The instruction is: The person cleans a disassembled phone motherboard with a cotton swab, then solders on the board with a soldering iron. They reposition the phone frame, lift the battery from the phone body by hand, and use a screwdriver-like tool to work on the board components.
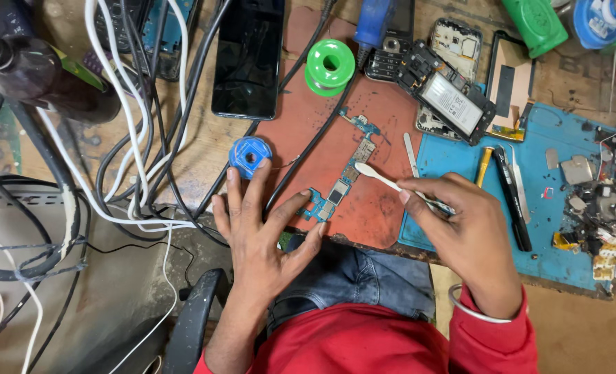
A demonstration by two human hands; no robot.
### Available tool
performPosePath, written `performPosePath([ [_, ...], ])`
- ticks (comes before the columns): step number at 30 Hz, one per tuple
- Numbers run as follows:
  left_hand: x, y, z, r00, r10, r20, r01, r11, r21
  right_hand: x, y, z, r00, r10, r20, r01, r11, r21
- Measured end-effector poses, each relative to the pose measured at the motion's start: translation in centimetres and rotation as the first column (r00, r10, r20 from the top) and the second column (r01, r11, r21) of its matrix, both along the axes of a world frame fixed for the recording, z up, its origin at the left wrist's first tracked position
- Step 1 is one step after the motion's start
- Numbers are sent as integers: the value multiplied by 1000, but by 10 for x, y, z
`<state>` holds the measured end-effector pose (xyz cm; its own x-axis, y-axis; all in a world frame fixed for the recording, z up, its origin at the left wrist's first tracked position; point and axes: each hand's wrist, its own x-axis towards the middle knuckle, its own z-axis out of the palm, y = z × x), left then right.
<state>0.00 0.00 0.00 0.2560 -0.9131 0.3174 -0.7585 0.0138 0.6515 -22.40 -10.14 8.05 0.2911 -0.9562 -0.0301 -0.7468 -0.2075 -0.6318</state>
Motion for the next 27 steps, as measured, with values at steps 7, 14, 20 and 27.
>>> performPosePath([
  [7, 0, 3, 3, 1000, -13, 15, 13, 1000, 0, -1, 3, 9, 1000, -20, 7, 19, 997, 70],
  [14, 1, -1, -11, 999, -19, 37, 20, 1000, -19, 4, -5, -11, 997, -7, 83, 4, 1000, 30],
  [20, 5, 0, -9, 1000, -14, 24, 14, 1000, 5, -2, -3, -2, 1000, 11, 20, -12, 999, 49],
  [27, 3, 0, -10, 999, -19, 39, 20, 1000, -14, 10, 1, -22, 984, -3, 179, 2, 1000, 9],
])
